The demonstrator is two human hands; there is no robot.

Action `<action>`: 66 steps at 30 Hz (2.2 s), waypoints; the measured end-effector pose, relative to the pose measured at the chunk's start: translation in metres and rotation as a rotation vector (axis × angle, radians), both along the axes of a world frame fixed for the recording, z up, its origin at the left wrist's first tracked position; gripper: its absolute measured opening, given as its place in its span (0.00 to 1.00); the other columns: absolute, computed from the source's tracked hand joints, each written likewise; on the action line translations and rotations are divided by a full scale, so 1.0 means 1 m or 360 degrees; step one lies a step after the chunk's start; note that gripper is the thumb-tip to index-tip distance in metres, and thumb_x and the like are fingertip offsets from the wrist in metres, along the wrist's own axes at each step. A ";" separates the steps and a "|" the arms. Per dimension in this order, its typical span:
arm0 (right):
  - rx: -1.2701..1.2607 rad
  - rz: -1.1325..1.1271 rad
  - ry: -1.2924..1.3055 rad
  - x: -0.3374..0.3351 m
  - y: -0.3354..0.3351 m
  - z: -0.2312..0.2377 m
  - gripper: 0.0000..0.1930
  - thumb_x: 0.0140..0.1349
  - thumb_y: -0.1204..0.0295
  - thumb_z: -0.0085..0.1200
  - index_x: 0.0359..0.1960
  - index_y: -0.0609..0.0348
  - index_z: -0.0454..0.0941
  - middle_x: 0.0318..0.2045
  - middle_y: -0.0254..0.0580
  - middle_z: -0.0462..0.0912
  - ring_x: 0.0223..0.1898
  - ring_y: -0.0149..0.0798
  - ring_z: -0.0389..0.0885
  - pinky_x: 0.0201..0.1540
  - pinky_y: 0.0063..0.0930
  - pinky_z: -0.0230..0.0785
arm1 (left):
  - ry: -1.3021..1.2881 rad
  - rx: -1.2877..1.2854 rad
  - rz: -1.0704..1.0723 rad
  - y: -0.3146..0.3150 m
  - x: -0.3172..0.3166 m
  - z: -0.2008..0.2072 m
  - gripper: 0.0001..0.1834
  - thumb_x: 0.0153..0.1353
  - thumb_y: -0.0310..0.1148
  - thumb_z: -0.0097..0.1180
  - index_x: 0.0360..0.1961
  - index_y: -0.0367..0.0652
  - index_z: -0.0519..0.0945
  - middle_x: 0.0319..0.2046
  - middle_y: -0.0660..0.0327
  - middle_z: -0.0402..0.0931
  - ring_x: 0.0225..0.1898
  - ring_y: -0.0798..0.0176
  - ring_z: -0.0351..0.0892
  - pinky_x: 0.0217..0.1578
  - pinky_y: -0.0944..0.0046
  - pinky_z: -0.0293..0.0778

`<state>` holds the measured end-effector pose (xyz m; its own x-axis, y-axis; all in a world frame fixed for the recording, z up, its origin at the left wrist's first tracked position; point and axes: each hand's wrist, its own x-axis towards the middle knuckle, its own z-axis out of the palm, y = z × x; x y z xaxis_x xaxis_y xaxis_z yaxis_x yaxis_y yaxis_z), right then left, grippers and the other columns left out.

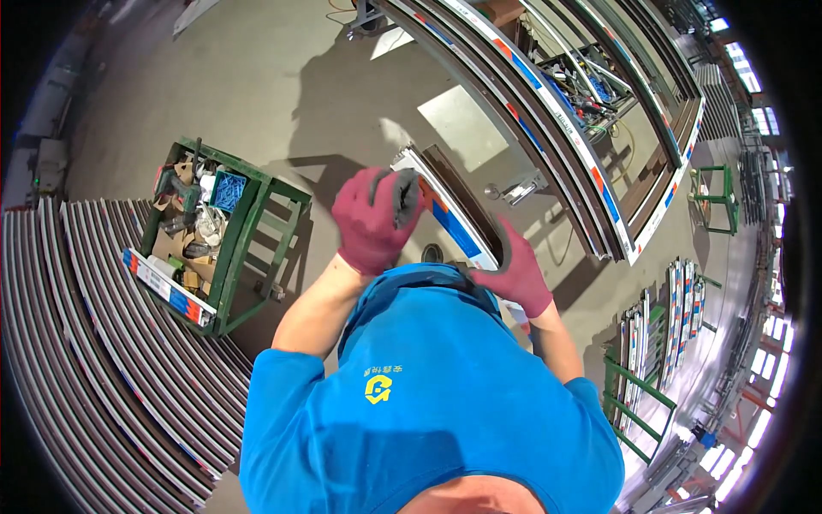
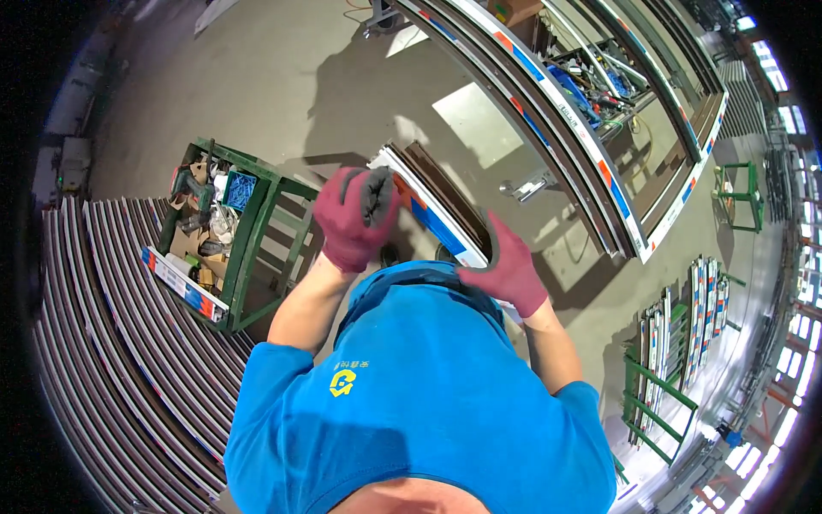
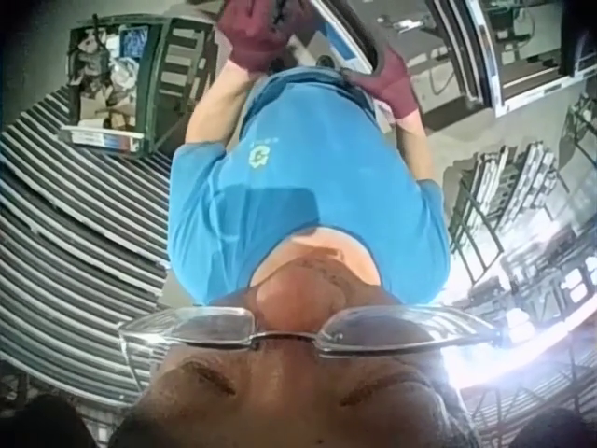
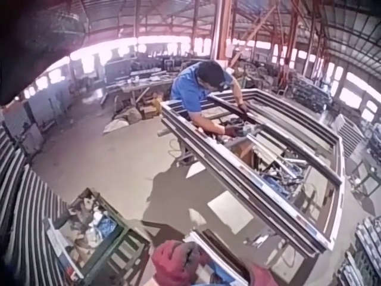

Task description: Assembling industrial frames by positioning components and securing them using a power drill.

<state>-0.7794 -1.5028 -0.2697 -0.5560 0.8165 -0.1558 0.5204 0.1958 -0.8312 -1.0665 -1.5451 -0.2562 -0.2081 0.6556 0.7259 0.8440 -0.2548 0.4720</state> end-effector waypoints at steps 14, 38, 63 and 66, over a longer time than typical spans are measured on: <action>-0.0489 0.0023 0.0310 0.004 0.000 0.004 0.53 0.44 0.61 0.79 0.73 0.69 0.67 0.65 0.57 0.80 0.69 0.47 0.77 0.73 0.39 0.64 | -0.0679 -0.0150 -0.0269 -0.008 -0.023 -0.002 0.27 0.56 0.19 0.69 0.59 0.42 0.84 0.53 0.48 0.80 0.49 0.46 0.86 0.50 0.55 0.82; 0.0139 0.0346 -0.0415 -0.094 0.042 0.016 0.57 0.55 0.46 0.72 0.79 0.67 0.57 0.71 0.69 0.72 0.72 0.60 0.72 0.74 0.44 0.65 | -0.2766 -0.0696 -0.0642 0.002 0.043 -0.099 0.26 0.76 0.48 0.60 0.66 0.43 0.77 0.52 0.63 0.81 0.50 0.68 0.81 0.51 0.64 0.79; -0.0581 -0.0045 0.1000 -0.050 0.027 -0.054 0.33 0.60 0.80 0.66 0.70 0.59 0.73 0.53 0.38 0.84 0.52 0.28 0.80 0.54 0.28 0.77 | -0.2620 0.0319 0.0218 -0.013 -0.163 -0.051 0.33 0.58 0.57 0.61 0.61 0.52 0.79 0.61 0.57 0.77 0.62 0.49 0.76 0.64 0.40 0.73; -0.0020 -0.0546 0.1079 -0.077 0.023 -0.043 0.20 0.62 0.79 0.65 0.56 0.62 0.77 0.47 0.41 0.86 0.48 0.32 0.83 0.52 0.34 0.78 | -0.2797 0.0290 0.0222 -0.019 -0.153 -0.074 0.30 0.56 0.63 0.65 0.50 0.53 0.79 0.50 0.59 0.80 0.55 0.50 0.81 0.58 0.40 0.80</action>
